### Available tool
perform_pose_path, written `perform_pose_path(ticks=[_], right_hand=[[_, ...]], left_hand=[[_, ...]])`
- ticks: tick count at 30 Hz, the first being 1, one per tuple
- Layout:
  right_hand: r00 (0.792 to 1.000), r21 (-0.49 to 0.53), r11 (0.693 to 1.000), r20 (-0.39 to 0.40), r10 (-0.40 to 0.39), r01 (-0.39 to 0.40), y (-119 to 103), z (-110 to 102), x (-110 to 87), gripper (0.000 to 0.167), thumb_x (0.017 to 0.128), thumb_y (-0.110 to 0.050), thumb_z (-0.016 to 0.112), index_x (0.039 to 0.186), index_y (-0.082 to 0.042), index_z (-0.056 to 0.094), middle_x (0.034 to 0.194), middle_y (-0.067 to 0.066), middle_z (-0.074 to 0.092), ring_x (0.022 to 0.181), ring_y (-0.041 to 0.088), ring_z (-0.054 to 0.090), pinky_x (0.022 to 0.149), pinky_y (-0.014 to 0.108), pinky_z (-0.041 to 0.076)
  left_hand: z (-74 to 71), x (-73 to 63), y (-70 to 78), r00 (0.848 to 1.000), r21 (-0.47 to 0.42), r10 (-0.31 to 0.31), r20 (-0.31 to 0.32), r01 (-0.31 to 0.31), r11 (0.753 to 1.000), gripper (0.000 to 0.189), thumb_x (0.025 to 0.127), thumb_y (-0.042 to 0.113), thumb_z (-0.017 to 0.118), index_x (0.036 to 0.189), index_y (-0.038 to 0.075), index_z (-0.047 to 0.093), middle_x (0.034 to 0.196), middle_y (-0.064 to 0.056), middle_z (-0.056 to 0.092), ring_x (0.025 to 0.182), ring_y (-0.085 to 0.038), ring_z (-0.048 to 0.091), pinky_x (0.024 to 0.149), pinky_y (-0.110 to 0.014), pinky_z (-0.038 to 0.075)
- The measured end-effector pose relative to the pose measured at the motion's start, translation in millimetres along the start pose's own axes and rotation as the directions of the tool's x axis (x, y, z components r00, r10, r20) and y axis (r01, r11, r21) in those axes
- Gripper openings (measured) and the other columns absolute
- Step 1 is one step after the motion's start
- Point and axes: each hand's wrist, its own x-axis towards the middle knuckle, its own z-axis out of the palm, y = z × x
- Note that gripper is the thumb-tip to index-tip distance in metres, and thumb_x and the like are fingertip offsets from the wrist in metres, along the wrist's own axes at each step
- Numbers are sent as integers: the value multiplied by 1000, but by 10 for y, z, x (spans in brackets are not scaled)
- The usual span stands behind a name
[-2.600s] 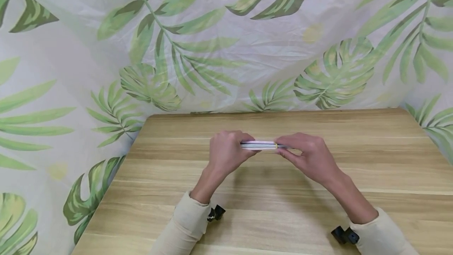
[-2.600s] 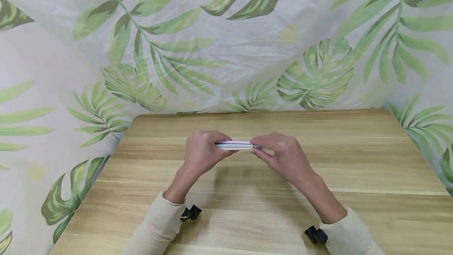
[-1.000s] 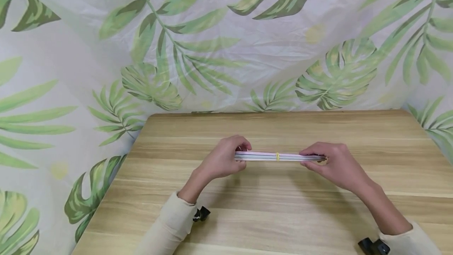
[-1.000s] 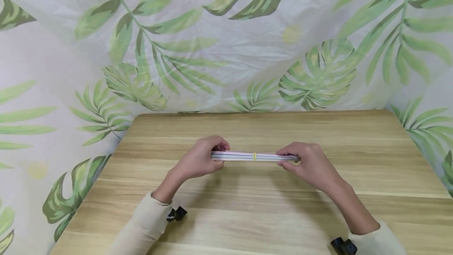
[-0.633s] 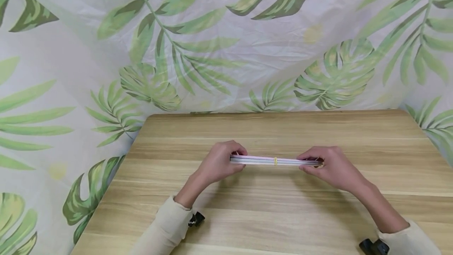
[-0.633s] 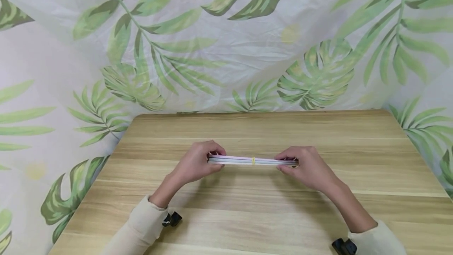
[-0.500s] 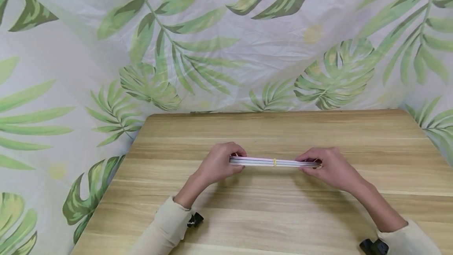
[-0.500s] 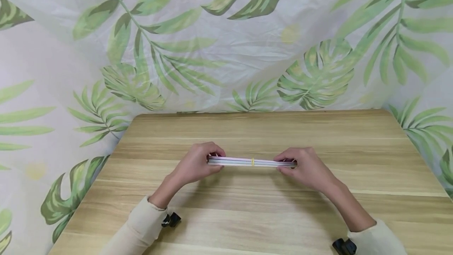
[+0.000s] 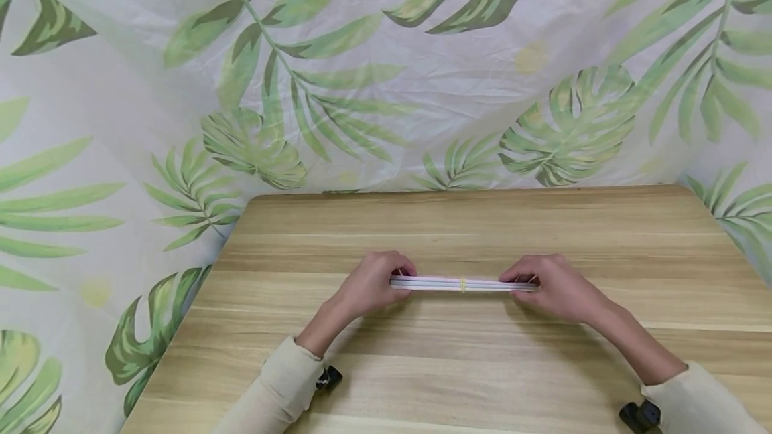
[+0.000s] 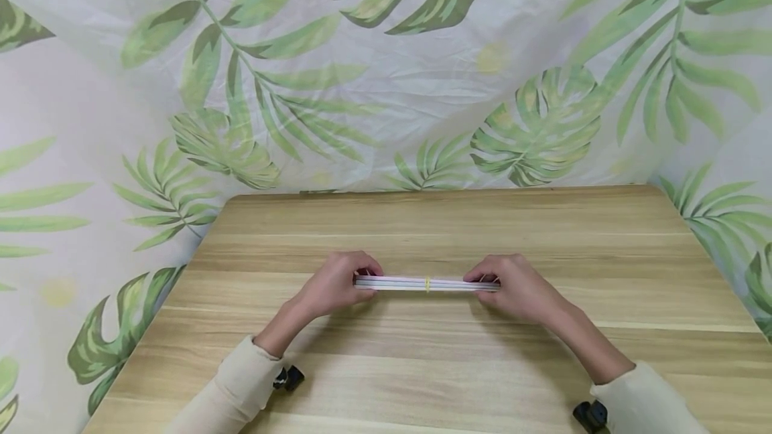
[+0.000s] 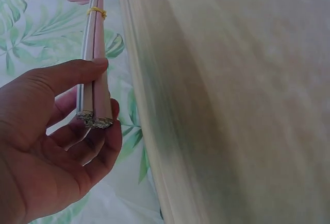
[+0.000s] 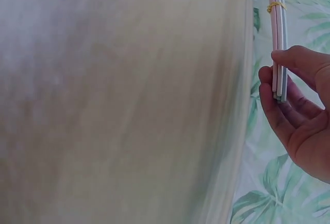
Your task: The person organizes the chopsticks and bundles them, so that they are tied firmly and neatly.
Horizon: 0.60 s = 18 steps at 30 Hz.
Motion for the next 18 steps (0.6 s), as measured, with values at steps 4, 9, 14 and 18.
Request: perform_pose_path(ticks=[4, 9, 14, 18], right_hand=[[999, 10, 1000, 37, 2, -2, 14, 13, 35, 22, 90, -6, 83, 110, -15, 84, 101, -6, 80, 91, 6, 74, 79, 27, 61], [998, -6, 1000, 55, 11, -10, 20, 30, 69, 21, 90, -7, 83, 110, -15, 84, 103, -4, 80, 93, 10, 74, 80, 29, 61], [998, -35, 999, 67, 17, -15, 34, 71, 110, 20, 90, -8, 84, 108, -16, 84, 105, -3, 81, 95, 12, 74, 80, 31, 60], [997, -39, 999, 73, 10, -7, 41, 87, 131, 18, 90, -8, 84, 106, -16, 84, 104, -4, 81, 95, 13, 75, 80, 33, 60]], left_hand=[[15, 14, -29, 1000, 12, -1, 26, 1, 1000, 22, 84, 9, 91, 102, 12, 78, 96, 1, 77, 84, -8, 67, 76, -24, 56], [24, 42, -58, 998, 41, -8, 61, 5, 999, 23, 83, 10, 91, 102, 12, 78, 95, 1, 77, 84, -9, 66, 77, -26, 56], [27, 60, -66, 994, 38, -34, 106, 30, 999, 24, 82, 7, 90, 102, 10, 79, 95, 0, 76, 85, -11, 66, 79, -30, 56], [35, 65, -48, 992, 38, -42, 117, 38, 999, 23, 82, 5, 89, 102, 9, 78, 96, -2, 75, 87, -14, 67, 81, -33, 56]])
